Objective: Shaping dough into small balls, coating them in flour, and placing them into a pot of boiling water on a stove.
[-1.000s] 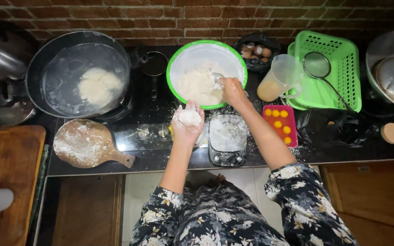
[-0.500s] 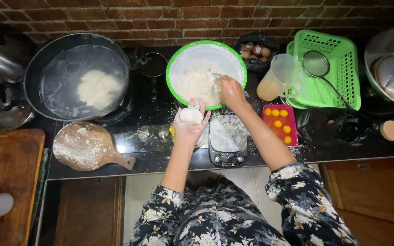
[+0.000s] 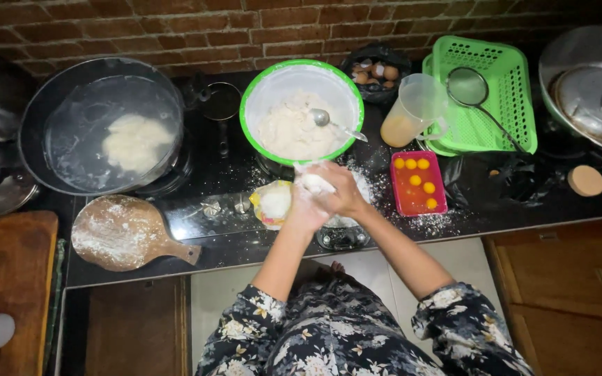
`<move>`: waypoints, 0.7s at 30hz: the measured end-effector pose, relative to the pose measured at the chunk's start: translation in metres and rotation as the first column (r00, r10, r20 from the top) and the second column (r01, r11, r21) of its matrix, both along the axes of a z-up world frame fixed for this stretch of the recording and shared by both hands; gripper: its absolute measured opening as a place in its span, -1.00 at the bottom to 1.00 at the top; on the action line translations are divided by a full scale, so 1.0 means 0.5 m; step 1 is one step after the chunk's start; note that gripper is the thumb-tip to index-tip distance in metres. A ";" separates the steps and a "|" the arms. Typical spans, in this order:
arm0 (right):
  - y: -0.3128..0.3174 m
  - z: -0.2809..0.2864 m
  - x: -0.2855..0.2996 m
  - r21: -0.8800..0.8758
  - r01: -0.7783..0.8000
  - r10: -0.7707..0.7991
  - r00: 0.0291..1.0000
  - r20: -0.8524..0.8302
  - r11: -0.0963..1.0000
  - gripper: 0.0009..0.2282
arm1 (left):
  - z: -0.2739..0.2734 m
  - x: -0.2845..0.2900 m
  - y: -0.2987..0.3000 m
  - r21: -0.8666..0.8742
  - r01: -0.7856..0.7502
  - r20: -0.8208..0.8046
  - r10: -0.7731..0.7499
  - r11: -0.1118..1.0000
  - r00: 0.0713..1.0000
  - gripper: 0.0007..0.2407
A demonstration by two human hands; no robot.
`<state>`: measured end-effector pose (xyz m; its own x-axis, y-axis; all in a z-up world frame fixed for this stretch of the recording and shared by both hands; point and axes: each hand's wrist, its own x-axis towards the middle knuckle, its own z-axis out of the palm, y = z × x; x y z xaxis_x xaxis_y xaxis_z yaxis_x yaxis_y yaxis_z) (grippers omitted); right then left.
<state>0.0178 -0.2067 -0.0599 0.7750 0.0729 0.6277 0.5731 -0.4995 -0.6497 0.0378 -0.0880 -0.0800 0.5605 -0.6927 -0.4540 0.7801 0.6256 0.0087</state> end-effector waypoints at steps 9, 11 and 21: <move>-0.084 -0.301 -0.036 -0.424 0.294 -0.265 0.956 0.127 0.857 -0.69 | -0.108 -0.024 -0.056 0.203 -0.030 -0.123 0.056 0.979 0.991 -0.59; -0.030 -0.170 -0.071 -0.244 0.225 -0.234 0.972 -0.007 0.943 -0.72 | -0.130 -0.024 -0.067 0.185 -0.019 -0.117 0.041 0.983 0.992 -0.60; 0.040 0.052 -0.094 0.561 0.395 -0.047 0.845 -0.533 0.728 -0.70 | -0.200 -0.018 -0.079 0.021 0.019 -0.049 -0.018 1.000 0.999 -0.64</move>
<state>-0.0294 -0.1869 -0.0340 0.9103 -0.4132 0.0258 0.0527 0.0539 -0.9972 0.0287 -0.1274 -0.1799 0.5244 -0.6923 -0.4958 0.7912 0.6113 -0.0166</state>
